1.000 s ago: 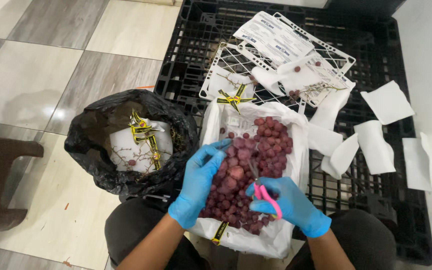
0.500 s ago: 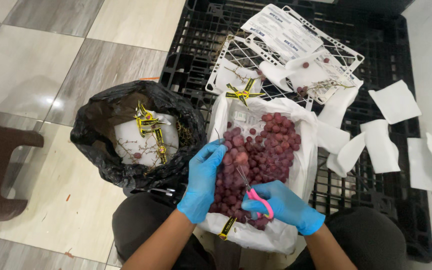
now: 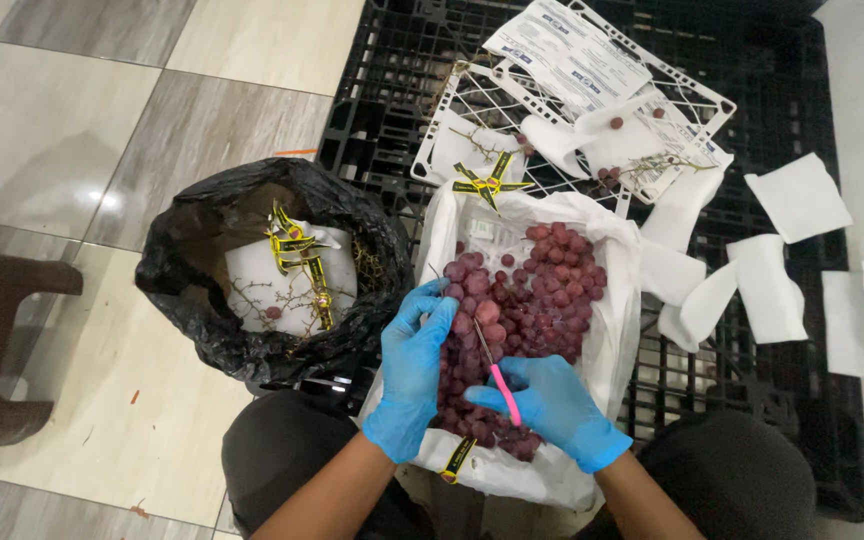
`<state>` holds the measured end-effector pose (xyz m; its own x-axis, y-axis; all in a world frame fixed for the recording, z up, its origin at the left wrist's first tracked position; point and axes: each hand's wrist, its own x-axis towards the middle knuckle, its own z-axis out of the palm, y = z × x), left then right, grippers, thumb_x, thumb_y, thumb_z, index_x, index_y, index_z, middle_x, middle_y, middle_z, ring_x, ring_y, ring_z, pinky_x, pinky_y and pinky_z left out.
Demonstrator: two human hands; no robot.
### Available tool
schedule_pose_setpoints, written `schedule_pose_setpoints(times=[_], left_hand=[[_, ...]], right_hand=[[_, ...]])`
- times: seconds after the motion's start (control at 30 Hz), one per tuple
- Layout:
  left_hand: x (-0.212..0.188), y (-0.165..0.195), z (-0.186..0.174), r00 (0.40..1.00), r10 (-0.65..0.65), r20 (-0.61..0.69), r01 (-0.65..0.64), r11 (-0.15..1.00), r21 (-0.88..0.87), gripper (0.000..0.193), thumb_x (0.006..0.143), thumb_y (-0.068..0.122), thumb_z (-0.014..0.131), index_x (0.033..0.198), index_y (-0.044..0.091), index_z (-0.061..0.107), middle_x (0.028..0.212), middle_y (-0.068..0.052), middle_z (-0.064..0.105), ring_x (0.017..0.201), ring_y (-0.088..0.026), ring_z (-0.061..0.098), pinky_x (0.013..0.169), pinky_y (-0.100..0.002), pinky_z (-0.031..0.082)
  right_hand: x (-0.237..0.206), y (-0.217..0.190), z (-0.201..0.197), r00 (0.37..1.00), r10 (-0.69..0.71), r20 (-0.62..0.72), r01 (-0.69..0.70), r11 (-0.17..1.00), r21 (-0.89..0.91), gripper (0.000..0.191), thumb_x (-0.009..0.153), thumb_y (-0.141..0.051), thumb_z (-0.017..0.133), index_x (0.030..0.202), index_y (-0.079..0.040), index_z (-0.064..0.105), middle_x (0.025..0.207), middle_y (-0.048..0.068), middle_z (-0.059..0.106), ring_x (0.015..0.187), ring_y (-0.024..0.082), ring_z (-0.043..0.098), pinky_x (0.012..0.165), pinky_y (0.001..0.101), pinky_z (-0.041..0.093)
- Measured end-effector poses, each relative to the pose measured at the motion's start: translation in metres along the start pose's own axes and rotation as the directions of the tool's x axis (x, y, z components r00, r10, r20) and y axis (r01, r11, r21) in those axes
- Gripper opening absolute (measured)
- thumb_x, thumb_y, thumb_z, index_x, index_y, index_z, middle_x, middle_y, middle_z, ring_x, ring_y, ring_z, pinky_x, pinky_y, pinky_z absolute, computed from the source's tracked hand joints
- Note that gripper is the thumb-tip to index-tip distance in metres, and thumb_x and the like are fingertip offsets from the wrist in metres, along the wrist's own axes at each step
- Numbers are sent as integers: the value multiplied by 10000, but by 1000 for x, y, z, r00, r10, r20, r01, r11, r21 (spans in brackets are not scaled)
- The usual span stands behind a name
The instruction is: The person uses pink-handled scissors to trim stems and remove unwanted parts from grape clusters in a white-lined crate. Cut stems are discarded into a nearby black trash bag. The person continues trimming multiple grape bunches throughout the clip.
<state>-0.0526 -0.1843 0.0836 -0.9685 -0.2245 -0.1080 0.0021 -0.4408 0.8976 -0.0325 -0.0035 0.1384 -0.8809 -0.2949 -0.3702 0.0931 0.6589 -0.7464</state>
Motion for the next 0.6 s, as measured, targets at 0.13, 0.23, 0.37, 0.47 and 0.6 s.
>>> schedule_pose_setpoints(times=[0.13,0.23,0.37,0.47,0.6], left_hand=[[0,-2,-1,999,52,13,-53,995,79,71,925,64,708,858,41,701,1340,-111,635,1207,-168,593,1055,-305,439],[2,0,-2,1000,29,5,-29,1000,3,87,951,55,689,872,25,707,1327,-111,636,1179,-168,589,1036,-306,443],[2,3,0,1000,4,-6,-5,998,-60,98,984,47,652,929,17,727,1285,-104,631,1122,-177,582,1001,-311,451],[-1,4,1,995,79,66,-75,995,-60,91,996,39,640,921,25,689,1281,-102,641,1165,-171,591,1038,-303,450],[-2,3,3,988,123,91,-116,990,-74,98,991,39,621,897,49,648,1306,-91,641,1221,-158,586,1071,-293,443]], right_hand=[[1,3,4,997,-47,-63,43,997,-61,537,756,-495,845,686,-15,615,532,116,447,538,230,327,504,385,383],[2,7,6,996,-47,-76,47,999,6,501,737,-457,863,676,-23,621,514,98,446,517,184,348,496,367,389],[2,11,18,1000,-5,8,3,970,243,421,739,-377,875,675,-26,651,531,39,506,526,92,418,484,324,406],[6,18,23,994,51,101,-89,900,427,353,773,-339,849,706,-35,683,564,-4,553,530,69,482,488,296,401],[6,27,26,999,-16,-28,24,947,320,414,811,-334,878,693,-11,648,608,-20,483,590,54,423,500,287,363]])
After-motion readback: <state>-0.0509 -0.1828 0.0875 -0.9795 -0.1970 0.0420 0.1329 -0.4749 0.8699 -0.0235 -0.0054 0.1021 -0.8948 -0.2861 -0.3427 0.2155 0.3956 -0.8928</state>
